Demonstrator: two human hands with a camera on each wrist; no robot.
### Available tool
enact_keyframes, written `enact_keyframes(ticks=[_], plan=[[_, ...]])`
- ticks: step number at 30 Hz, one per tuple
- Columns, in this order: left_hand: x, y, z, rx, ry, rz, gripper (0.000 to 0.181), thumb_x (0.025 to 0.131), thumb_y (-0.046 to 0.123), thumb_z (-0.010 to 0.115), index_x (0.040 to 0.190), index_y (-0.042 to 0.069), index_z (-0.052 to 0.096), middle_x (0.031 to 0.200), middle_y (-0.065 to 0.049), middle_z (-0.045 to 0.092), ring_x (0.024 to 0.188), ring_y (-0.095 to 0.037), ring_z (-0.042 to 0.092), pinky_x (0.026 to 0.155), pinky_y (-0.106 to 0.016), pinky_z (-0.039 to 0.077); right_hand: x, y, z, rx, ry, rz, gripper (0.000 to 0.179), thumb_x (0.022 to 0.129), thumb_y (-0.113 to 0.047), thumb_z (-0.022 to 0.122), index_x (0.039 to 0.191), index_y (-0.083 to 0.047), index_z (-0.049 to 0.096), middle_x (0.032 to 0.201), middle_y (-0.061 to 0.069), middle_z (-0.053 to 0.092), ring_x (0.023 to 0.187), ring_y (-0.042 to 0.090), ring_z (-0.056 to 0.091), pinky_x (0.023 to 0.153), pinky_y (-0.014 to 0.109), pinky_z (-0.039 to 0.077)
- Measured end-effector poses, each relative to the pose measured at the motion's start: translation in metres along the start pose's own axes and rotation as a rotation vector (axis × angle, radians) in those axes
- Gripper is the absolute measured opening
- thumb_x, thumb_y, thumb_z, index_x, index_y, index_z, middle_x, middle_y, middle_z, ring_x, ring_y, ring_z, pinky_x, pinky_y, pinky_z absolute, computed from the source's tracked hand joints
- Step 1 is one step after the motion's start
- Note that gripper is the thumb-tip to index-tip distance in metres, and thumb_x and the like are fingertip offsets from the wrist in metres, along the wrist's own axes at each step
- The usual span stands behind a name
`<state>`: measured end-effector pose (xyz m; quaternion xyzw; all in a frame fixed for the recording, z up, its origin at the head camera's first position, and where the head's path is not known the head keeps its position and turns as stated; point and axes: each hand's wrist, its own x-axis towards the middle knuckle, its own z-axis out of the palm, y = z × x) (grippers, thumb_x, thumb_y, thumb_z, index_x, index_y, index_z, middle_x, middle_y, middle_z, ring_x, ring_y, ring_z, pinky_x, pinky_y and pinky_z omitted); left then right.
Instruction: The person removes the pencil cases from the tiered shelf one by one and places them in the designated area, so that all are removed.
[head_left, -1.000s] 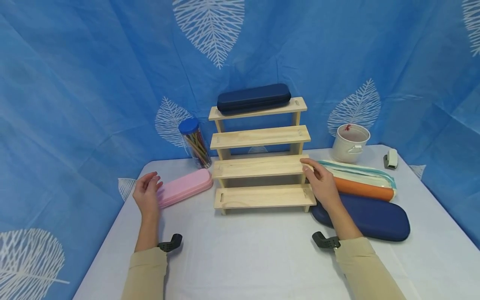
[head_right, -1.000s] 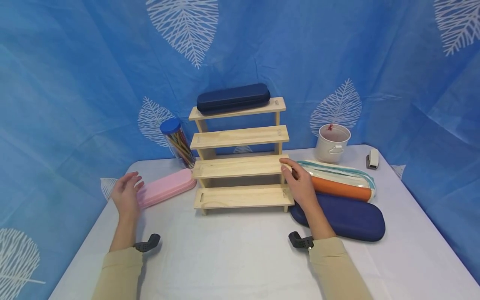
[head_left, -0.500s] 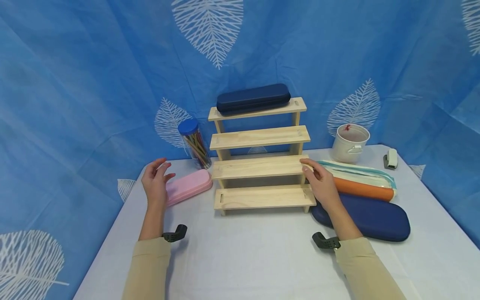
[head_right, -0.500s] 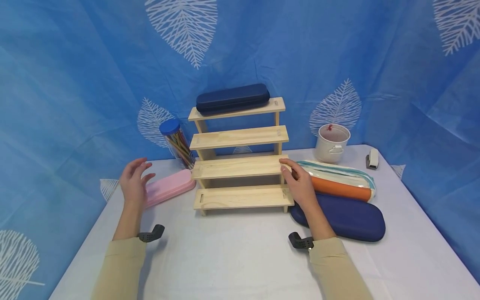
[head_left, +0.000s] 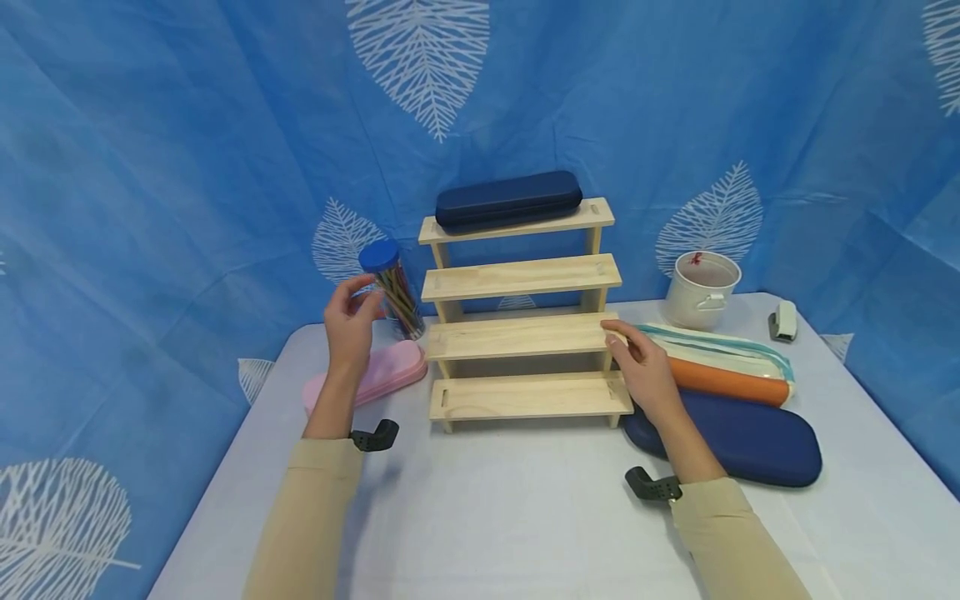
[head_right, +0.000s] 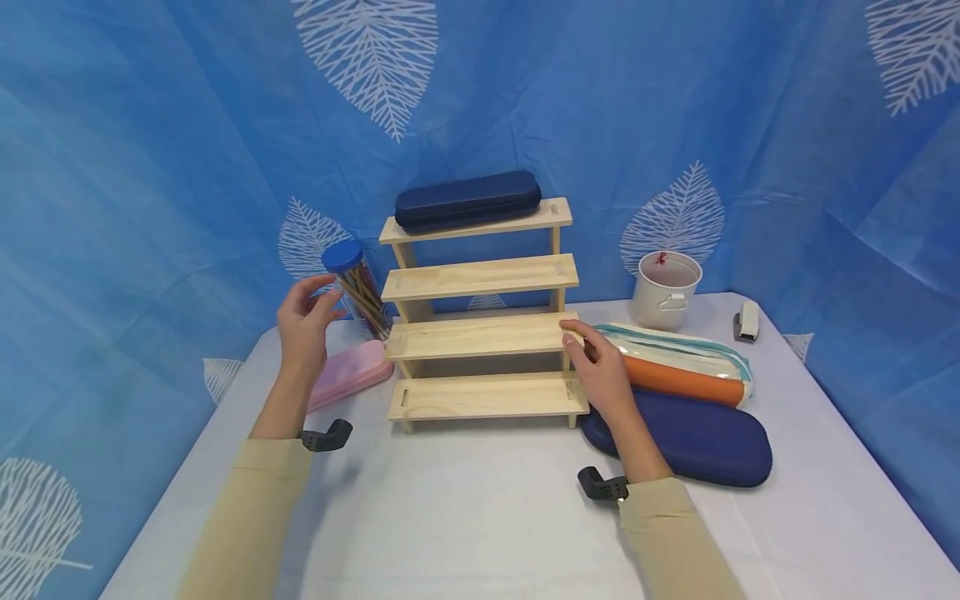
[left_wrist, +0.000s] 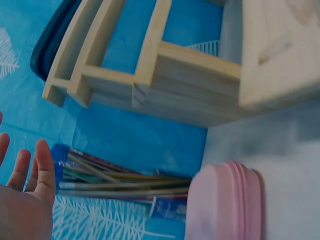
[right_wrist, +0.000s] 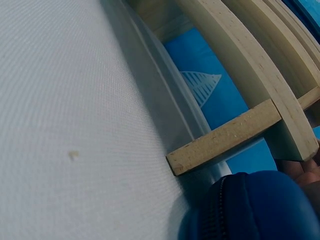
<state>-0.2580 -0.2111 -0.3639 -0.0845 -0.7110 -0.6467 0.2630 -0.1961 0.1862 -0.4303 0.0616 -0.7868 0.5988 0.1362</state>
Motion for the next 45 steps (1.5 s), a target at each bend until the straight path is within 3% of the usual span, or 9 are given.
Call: enact_keyframes(ticks=[5,13,18,21,27,34,39,45], plan=[[0.009,0.008,0.013,-0.008,-0.044,0.009,0.033,0.094,0.014,0.063,0.122,-0.002,0.058,0.124,-0.018,0.054,0.095,-0.023,0.061,0.083,-0.033,0.051,0.000,0.001,0.000,-0.006,-0.003,-0.001,0.036,0.100,-0.025,0.053,0.132,-0.009,0.058,0.139,0.008,0.051,0.135,0.020,0.035,0.110,0.042,0.029],[0.016,0.052,0.035,0.005,-0.108,0.017,0.033,0.095,0.012,0.060,0.127,0.005,0.057,0.127,-0.014,0.055,0.107,-0.025,0.059,0.090,-0.032,0.050,-0.001,0.000,0.000,-0.020,0.010,-0.004,0.035,0.100,-0.025,0.053,0.131,-0.009,0.059,0.137,0.008,0.052,0.135,0.020,0.036,0.110,0.042,0.029],[0.025,0.063,0.045,0.022,-0.131,0.011,0.038,0.096,0.012,0.059,0.133,0.007,0.054,0.131,-0.013,0.053,0.110,-0.025,0.059,0.092,-0.032,0.049,-0.002,0.001,0.001,0.003,0.008,0.003,0.035,0.100,-0.023,0.054,0.131,-0.007,0.058,0.138,0.009,0.051,0.136,0.020,0.035,0.110,0.042,0.028],[0.033,0.064,0.051,0.043,-0.140,0.019,0.038,0.096,0.014,0.059,0.133,0.006,0.054,0.130,-0.013,0.053,0.110,-0.024,0.059,0.092,-0.032,0.049,-0.002,0.001,0.000,0.000,0.015,0.007,0.035,0.100,-0.023,0.054,0.131,-0.008,0.058,0.138,0.008,0.051,0.136,0.019,0.035,0.110,0.042,0.028],[0.058,0.045,0.060,0.060,-0.160,0.037,0.040,0.095,0.021,0.062,0.132,0.009,0.055,0.131,-0.011,0.052,0.111,-0.023,0.058,0.093,-0.031,0.049,-0.002,0.001,-0.001,-0.009,0.022,0.007,0.035,0.100,-0.024,0.053,0.131,-0.008,0.058,0.139,0.008,0.050,0.136,0.019,0.034,0.110,0.042,0.029],[0.077,0.048,0.075,0.120,-0.207,0.061,0.049,0.092,0.035,0.066,0.131,0.008,0.055,0.133,-0.015,0.051,0.109,-0.022,0.058,0.090,-0.034,0.049,0.001,0.007,0.001,0.030,0.016,0.002,0.036,0.100,-0.026,0.054,0.132,-0.009,0.058,0.139,0.008,0.050,0.136,0.019,0.033,0.110,0.042,0.028],[0.085,0.051,0.083,0.153,-0.240,0.033,0.051,0.093,0.039,0.062,0.134,0.009,0.053,0.135,-0.009,0.049,0.115,-0.020,0.054,0.091,-0.033,0.048,0.006,0.017,0.000,0.030,0.008,0.005,0.037,0.099,-0.029,0.054,0.132,-0.012,0.058,0.139,0.006,0.050,0.137,0.017,0.032,0.110,0.042,0.028],[0.095,0.050,0.091,0.274,-0.252,-0.028,0.051,0.093,0.046,0.060,0.135,0.018,0.053,0.136,-0.003,0.049,0.121,-0.019,0.049,0.095,-0.036,0.044,0.012,0.035,0.002,0.034,0.017,-0.004,0.037,0.097,-0.035,0.057,0.130,-0.018,0.061,0.138,0.000,0.051,0.136,0.012,0.033,0.110,0.040,0.028]])
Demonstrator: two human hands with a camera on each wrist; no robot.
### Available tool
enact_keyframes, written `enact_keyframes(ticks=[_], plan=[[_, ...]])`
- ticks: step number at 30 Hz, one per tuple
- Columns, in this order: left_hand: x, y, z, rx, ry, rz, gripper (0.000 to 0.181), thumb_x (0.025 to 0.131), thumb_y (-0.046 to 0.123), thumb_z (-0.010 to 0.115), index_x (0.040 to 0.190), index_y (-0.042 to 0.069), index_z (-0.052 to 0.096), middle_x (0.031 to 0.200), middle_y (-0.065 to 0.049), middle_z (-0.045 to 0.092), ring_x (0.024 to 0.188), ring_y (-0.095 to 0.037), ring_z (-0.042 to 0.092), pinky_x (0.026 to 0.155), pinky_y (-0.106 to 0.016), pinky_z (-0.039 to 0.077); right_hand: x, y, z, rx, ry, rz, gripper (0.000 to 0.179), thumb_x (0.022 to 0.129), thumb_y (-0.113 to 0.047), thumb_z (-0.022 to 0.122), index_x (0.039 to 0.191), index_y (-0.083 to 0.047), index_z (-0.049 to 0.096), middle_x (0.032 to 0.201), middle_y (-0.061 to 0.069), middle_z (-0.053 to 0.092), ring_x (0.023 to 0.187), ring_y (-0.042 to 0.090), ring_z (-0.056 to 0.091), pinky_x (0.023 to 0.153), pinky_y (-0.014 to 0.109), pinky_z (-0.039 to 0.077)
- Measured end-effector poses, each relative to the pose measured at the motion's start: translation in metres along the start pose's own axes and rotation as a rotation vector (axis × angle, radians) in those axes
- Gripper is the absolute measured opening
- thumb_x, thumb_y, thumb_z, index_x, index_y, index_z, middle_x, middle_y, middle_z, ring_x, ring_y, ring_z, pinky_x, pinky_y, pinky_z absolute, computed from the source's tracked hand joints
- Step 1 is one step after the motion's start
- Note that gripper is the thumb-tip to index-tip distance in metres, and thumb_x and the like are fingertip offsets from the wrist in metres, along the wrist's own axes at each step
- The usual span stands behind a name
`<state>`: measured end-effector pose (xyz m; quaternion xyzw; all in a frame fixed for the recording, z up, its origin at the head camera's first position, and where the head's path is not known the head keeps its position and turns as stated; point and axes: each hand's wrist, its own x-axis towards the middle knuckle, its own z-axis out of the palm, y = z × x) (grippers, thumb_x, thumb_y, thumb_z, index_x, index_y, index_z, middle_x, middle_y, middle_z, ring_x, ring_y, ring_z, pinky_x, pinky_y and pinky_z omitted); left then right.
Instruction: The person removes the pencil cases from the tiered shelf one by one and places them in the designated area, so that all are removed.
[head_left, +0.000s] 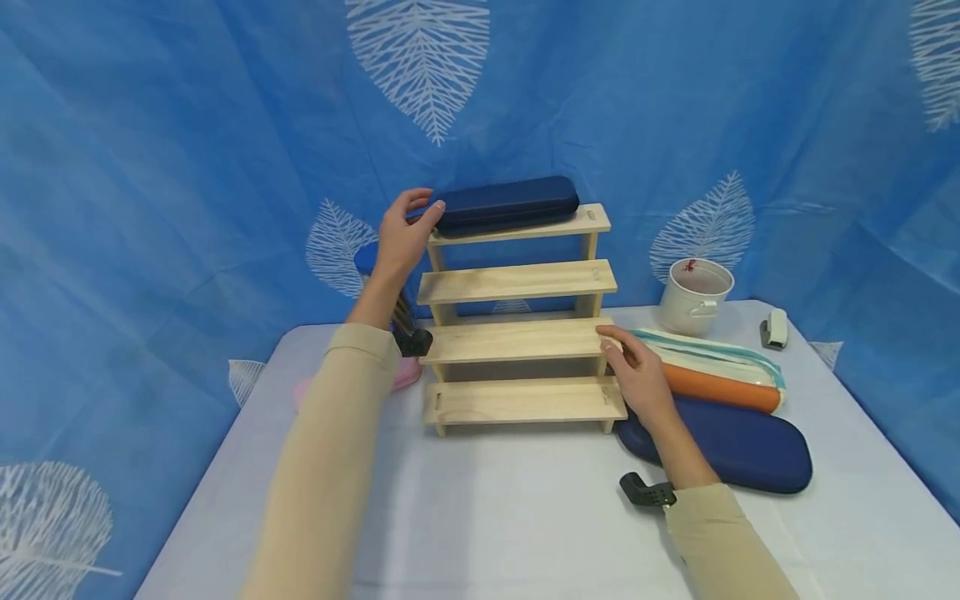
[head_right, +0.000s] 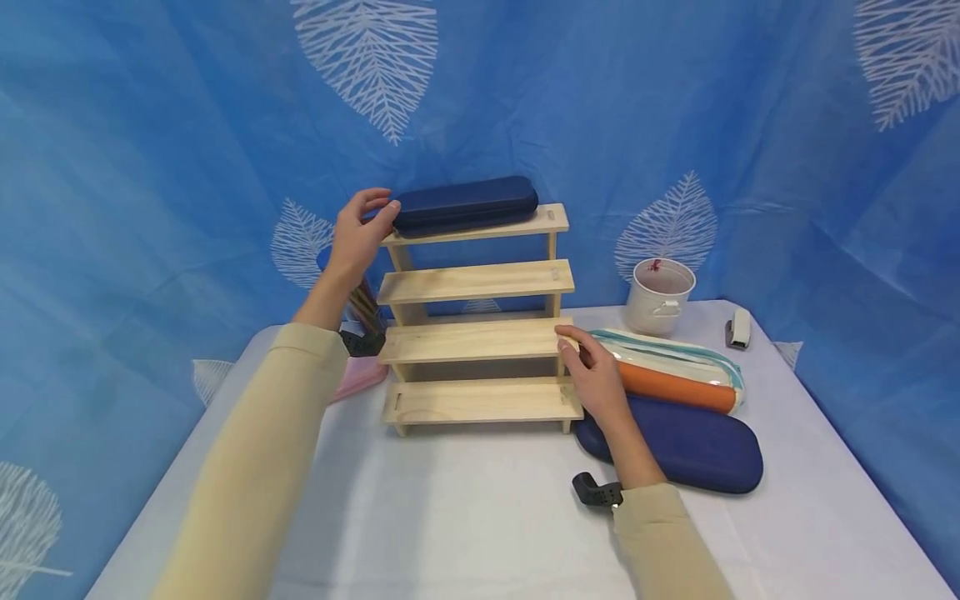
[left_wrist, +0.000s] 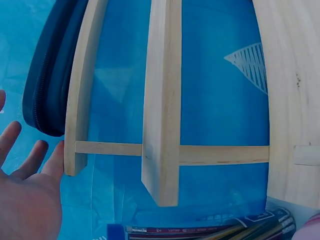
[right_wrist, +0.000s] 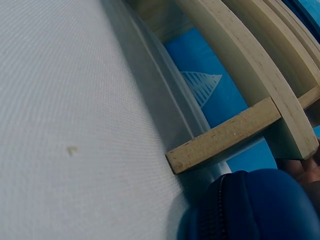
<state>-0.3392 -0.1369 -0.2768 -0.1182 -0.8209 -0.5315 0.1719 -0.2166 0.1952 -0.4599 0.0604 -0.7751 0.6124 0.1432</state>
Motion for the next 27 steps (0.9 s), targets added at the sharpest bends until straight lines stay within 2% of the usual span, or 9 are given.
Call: enact_keyframes(ticks=[6,12,18,20,27], plan=[[0.007,0.004,0.008,0.084,-0.029,-0.057,0.056,0.091,0.053,0.058,0.138,0.024,0.049,0.141,-0.001,0.046,0.126,-0.017,0.047,0.098,-0.037,0.043,-0.001,0.003,-0.002,0.000,0.017,-0.038,0.035,0.097,-0.034,0.057,0.127,-0.017,0.063,0.135,0.000,0.054,0.134,0.013,0.037,0.110,0.040,0.029],[0.010,0.006,0.010,0.160,-0.119,-0.058,0.061,0.090,0.055,0.057,0.144,0.029,0.042,0.149,0.001,0.037,0.134,-0.016,0.037,0.102,-0.039,0.039,0.000,0.004,-0.001,0.015,0.016,-0.041,0.034,0.097,-0.034,0.058,0.127,-0.018,0.063,0.134,-0.001,0.054,0.133,0.011,0.037,0.109,0.038,0.030],[0.008,0.005,0.009,0.096,-0.204,-0.020,0.058,0.089,0.050,0.063,0.140,0.025,0.051,0.145,-0.001,0.041,0.130,-0.019,0.043,0.097,-0.037,0.045,0.001,0.003,-0.003,0.003,0.006,-0.019,0.034,0.098,-0.032,0.057,0.128,-0.017,0.062,0.136,0.000,0.053,0.134,0.012,0.036,0.110,0.039,0.030],[0.007,0.005,0.009,0.072,-0.205,-0.008,0.057,0.087,0.049,0.065,0.138,0.025,0.054,0.144,0.000,0.043,0.128,-0.020,0.046,0.095,-0.036,0.046,0.001,0.000,-0.003,0.004,0.002,-0.015,0.034,0.098,-0.029,0.056,0.129,-0.015,0.061,0.137,0.002,0.053,0.135,0.014,0.035,0.110,0.040,0.029],[0.004,0.001,0.006,0.019,-0.140,-0.003,0.057,0.080,0.050,0.073,0.130,0.027,0.062,0.142,0.005,0.044,0.123,-0.019,0.049,0.093,-0.038,0.047,-0.008,-0.029,-0.002,-0.004,-0.023,-0.048,0.034,0.100,-0.020,0.053,0.130,-0.004,0.059,0.136,0.012,0.053,0.135,0.021,0.036,0.109,0.042,0.030]])
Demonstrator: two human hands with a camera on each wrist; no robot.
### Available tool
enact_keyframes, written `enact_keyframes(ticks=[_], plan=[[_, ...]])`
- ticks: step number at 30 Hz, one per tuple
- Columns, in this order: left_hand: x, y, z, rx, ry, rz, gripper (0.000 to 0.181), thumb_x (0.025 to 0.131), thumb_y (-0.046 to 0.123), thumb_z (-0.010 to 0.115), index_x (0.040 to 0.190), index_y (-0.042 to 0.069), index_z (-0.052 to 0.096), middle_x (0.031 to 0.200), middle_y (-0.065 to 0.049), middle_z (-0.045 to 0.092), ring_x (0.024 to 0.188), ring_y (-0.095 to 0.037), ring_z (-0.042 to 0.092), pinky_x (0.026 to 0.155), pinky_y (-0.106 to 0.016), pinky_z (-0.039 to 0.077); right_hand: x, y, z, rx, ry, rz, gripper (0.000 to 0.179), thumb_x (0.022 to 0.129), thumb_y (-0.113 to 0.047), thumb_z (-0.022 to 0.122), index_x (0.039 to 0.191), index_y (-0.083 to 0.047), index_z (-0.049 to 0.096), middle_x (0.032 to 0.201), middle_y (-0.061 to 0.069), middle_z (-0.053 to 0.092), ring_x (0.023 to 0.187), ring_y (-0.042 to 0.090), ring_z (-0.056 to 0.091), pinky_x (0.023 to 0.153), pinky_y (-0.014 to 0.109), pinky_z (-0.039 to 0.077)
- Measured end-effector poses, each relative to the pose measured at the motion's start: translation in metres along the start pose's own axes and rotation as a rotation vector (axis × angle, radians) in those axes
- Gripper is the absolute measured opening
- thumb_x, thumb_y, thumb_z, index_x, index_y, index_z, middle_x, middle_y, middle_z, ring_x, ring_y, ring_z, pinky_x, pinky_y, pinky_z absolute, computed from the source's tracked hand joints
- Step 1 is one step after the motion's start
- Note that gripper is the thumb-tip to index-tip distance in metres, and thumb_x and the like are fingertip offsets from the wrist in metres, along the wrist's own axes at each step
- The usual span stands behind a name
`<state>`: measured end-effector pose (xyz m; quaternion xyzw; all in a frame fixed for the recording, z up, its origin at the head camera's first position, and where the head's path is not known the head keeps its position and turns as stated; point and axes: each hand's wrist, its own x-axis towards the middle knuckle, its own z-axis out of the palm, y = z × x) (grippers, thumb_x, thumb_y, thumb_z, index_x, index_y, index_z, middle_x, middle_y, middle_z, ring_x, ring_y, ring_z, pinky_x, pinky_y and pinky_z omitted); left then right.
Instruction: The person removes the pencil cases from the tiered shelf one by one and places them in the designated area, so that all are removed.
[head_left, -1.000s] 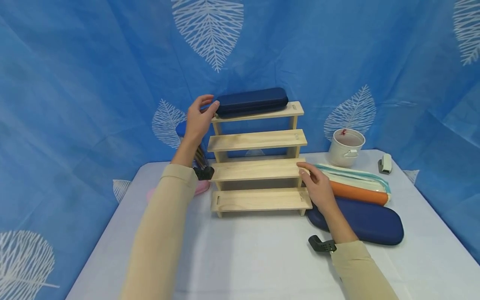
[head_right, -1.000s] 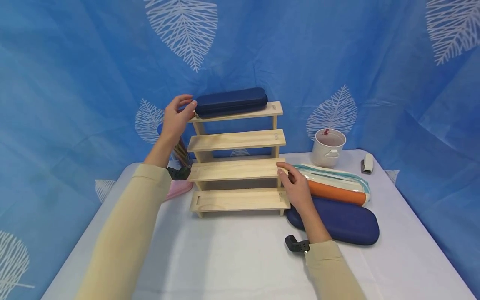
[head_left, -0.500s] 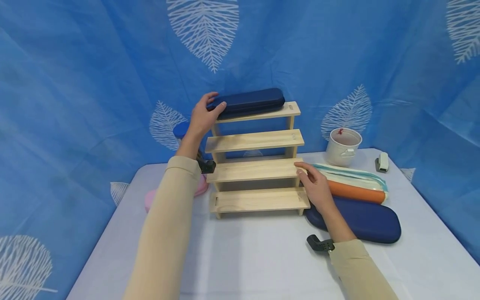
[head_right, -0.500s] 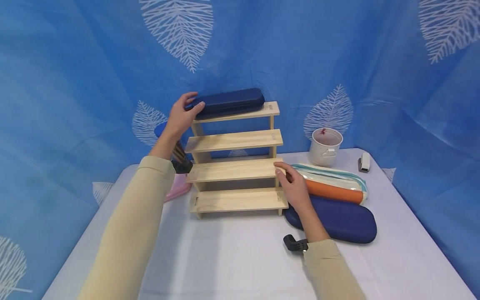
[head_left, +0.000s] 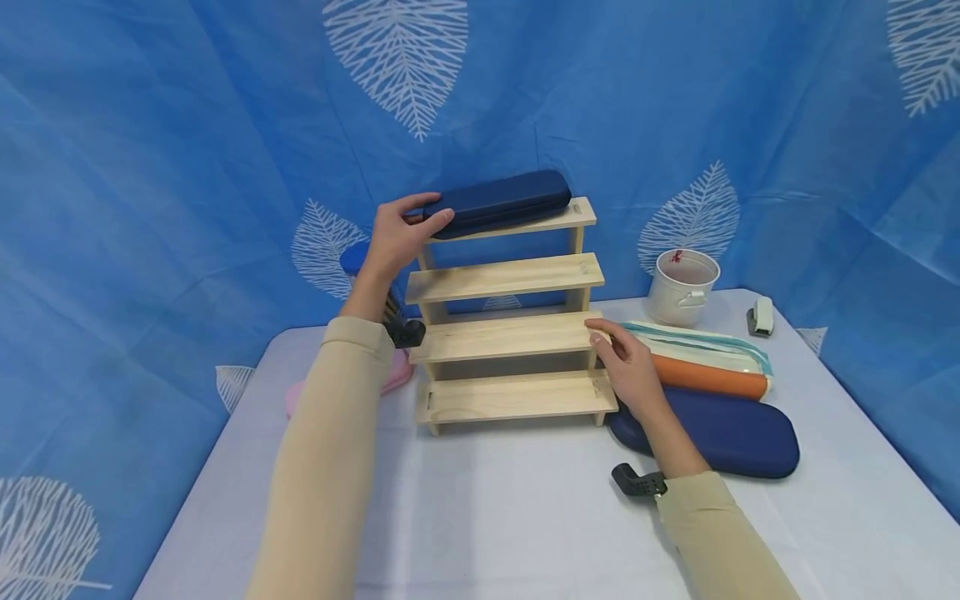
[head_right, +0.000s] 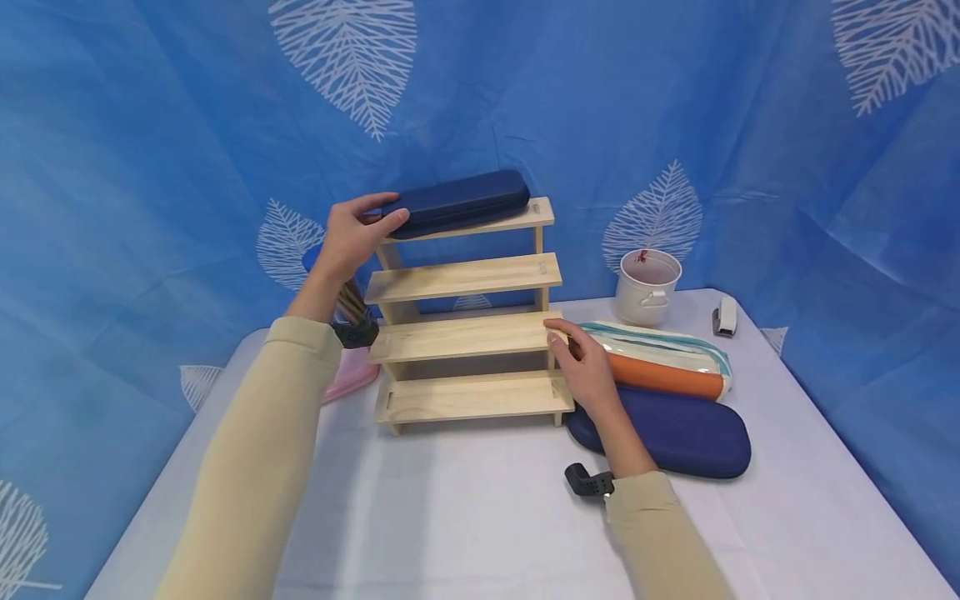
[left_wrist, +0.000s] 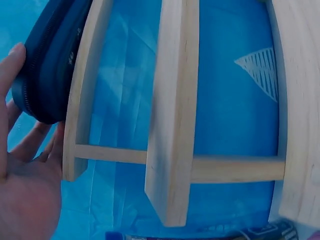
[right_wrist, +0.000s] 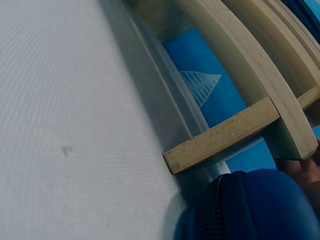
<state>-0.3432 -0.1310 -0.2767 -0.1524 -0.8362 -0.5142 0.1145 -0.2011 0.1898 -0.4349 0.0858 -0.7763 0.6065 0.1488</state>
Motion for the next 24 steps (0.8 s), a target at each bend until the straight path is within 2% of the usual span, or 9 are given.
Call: enact_keyframes(ticks=[5,9,18,24], plan=[[-0.005,0.000,-0.003,-0.101,0.052,0.024,0.055,0.078,0.043,0.078,0.127,0.025,0.064,0.141,0.003,0.045,0.114,-0.020,0.054,0.088,-0.040,0.049,0.000,-0.003,0.001,0.002,-0.005,0.007,0.034,0.100,-0.022,0.054,0.129,-0.006,0.059,0.136,0.009,0.052,0.135,0.019,0.036,0.110,0.040,0.028],[-0.011,-0.005,-0.004,-0.173,0.082,0.056,0.052,0.078,0.037,0.080,0.126,0.021,0.065,0.137,0.002,0.049,0.113,-0.020,0.055,0.090,-0.040,0.048,0.000,-0.003,0.001,0.015,-0.005,0.017,0.033,0.100,-0.022,0.054,0.129,-0.007,0.059,0.137,0.009,0.051,0.136,0.019,0.034,0.111,0.040,0.027],[-0.033,-0.027,-0.008,-0.167,0.191,0.111,0.042,0.080,0.037,0.078,0.118,0.021,0.069,0.134,0.004,0.053,0.112,-0.021,0.053,0.089,-0.039,0.047,-0.002,-0.003,0.001,-0.027,-0.004,0.037,0.034,0.100,-0.023,0.054,0.130,-0.007,0.059,0.138,0.010,0.050,0.135,0.021,0.036,0.111,0.041,0.028],[-0.038,-0.030,-0.014,-0.248,0.188,0.126,0.040,0.083,0.027,0.077,0.119,0.015,0.068,0.132,0.002,0.054,0.108,-0.026,0.055,0.086,-0.035,0.047,-0.001,-0.003,-0.001,0.002,0.000,0.034,0.034,0.100,-0.023,0.054,0.130,-0.007,0.059,0.138,0.009,0.050,0.135,0.020,0.036,0.110,0.041,0.029]])
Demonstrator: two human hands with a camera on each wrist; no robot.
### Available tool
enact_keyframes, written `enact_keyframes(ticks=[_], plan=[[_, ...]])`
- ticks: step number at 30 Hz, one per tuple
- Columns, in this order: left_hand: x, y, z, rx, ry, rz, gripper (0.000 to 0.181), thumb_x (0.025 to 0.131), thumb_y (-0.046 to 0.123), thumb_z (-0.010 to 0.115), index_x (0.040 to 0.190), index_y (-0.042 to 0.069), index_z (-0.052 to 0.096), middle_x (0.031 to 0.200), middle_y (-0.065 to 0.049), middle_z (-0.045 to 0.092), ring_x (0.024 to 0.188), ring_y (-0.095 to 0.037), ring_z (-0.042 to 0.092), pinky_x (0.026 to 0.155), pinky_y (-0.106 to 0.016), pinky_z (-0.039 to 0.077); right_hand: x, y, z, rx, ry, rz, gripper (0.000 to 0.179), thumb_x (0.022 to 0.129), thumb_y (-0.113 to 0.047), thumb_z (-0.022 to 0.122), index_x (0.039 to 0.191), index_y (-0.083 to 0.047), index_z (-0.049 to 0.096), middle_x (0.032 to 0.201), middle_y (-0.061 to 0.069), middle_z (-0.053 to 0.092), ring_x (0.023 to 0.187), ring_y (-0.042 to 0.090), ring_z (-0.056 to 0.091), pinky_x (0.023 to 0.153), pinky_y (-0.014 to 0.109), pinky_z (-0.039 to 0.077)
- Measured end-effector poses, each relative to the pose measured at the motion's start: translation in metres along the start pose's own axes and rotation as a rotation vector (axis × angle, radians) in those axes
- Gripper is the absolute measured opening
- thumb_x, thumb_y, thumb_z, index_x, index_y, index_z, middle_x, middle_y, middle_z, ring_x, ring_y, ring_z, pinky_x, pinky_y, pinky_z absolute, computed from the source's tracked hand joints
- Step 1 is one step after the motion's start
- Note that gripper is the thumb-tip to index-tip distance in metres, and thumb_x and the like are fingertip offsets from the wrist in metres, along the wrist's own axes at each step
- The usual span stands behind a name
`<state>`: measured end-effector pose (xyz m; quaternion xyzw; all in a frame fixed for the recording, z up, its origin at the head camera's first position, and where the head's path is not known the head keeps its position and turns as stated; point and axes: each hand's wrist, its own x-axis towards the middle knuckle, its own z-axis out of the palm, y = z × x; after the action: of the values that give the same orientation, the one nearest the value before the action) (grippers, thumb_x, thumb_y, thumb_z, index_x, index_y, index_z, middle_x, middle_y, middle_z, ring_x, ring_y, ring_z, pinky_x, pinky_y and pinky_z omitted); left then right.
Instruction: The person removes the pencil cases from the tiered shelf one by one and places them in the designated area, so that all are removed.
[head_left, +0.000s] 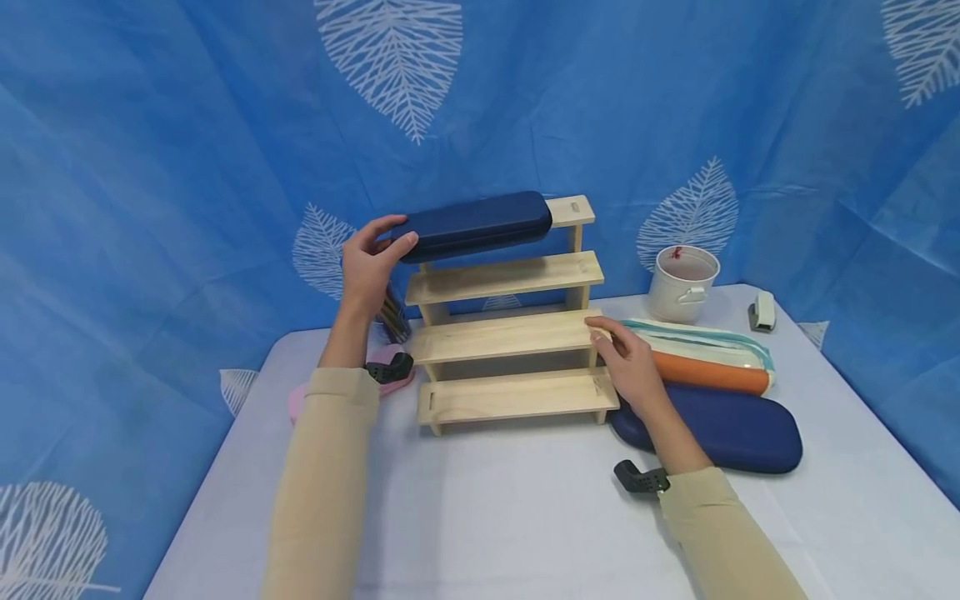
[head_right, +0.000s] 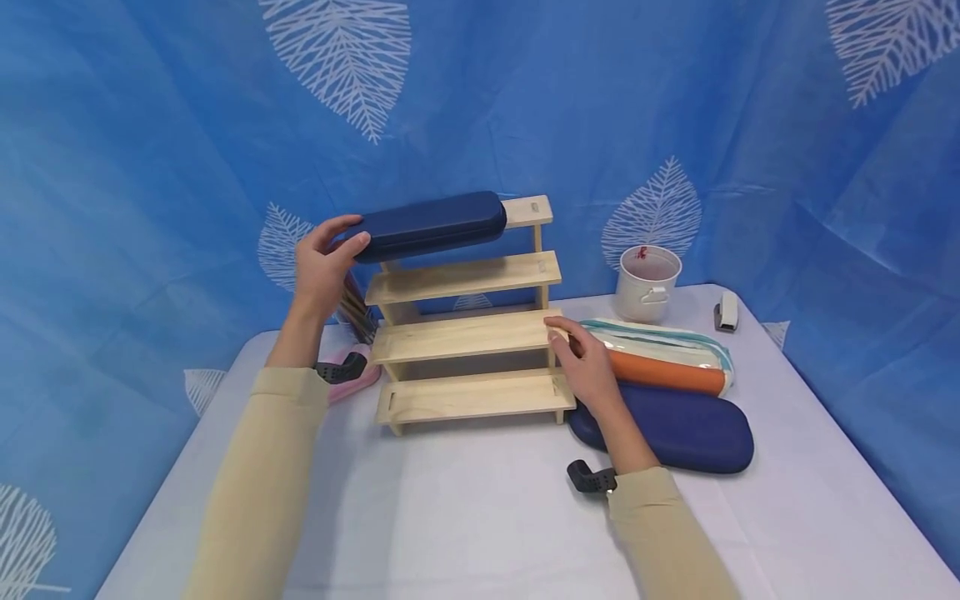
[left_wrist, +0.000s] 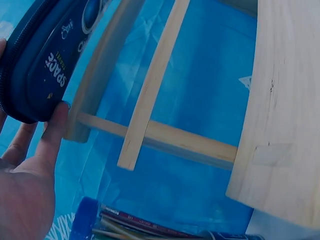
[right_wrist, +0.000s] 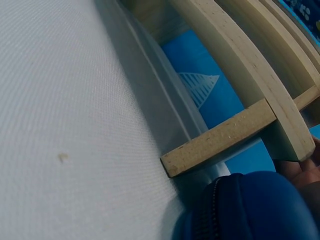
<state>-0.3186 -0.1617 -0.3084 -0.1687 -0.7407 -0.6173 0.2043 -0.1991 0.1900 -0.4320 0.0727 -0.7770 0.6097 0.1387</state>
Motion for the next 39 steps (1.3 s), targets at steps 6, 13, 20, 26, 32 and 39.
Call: enact_keyframes(ticks=[6,13,20,26,32,39], plan=[[-0.019,0.024,-0.007,-0.012,-0.005,-0.005,0.037,0.085,0.021,0.074,0.119,0.007,0.067,0.129,-0.005,0.057,0.107,-0.026,0.055,0.088,-0.034,0.048,-0.001,-0.001,-0.001,-0.013,0.003,0.009,0.035,0.100,-0.024,0.054,0.130,-0.007,0.059,0.138,0.009,0.051,0.134,0.021,0.038,0.110,0.041,0.029],[-0.023,0.010,-0.018,-0.096,0.005,0.007,0.036,0.086,0.016,0.074,0.119,0.004,0.067,0.123,-0.009,0.059,0.092,-0.023,0.058,0.079,-0.027,0.051,0.000,-0.001,0.000,-0.021,0.002,0.000,0.034,0.100,-0.023,0.054,0.130,-0.008,0.059,0.139,0.009,0.050,0.134,0.020,0.037,0.110,0.040,0.028],[-0.029,-0.005,-0.026,-0.170,0.008,0.000,0.035,0.087,0.016,0.073,0.120,0.007,0.066,0.126,-0.011,0.056,0.100,-0.027,0.058,0.082,-0.029,0.053,0.000,0.000,-0.001,-0.019,0.003,0.001,0.034,0.100,-0.023,0.053,0.130,-0.008,0.059,0.139,0.008,0.050,0.134,0.019,0.037,0.110,0.040,0.030],[-0.037,-0.008,-0.029,-0.193,0.026,0.019,0.035,0.086,0.017,0.074,0.119,0.007,0.067,0.124,-0.013,0.056,0.097,-0.028,0.057,0.083,-0.030,0.053,0.000,0.001,-0.001,-0.022,-0.001,0.004,0.035,0.100,-0.023,0.053,0.131,-0.008,0.059,0.139,0.008,0.049,0.134,0.020,0.037,0.110,0.040,0.029],[-0.046,-0.011,-0.032,-0.285,0.029,0.021,0.034,0.087,0.012,0.072,0.119,0.003,0.066,0.124,-0.017,0.055,0.099,-0.028,0.057,0.084,-0.031,0.053,0.000,0.003,-0.002,-0.013,-0.001,-0.002,0.035,0.100,-0.024,0.054,0.131,-0.009,0.059,0.140,0.007,0.049,0.135,0.019,0.036,0.110,0.040,0.029],[-0.063,-0.016,-0.041,-0.294,0.064,-0.001,0.034,0.087,0.013,0.072,0.120,0.004,0.066,0.127,-0.016,0.055,0.101,-0.028,0.058,0.084,-0.030,0.053,0.000,0.003,-0.001,-0.008,-0.010,-0.005,0.037,0.100,-0.026,0.053,0.132,-0.009,0.058,0.141,0.007,0.048,0.135,0.019,0.036,0.109,0.041,0.030]])
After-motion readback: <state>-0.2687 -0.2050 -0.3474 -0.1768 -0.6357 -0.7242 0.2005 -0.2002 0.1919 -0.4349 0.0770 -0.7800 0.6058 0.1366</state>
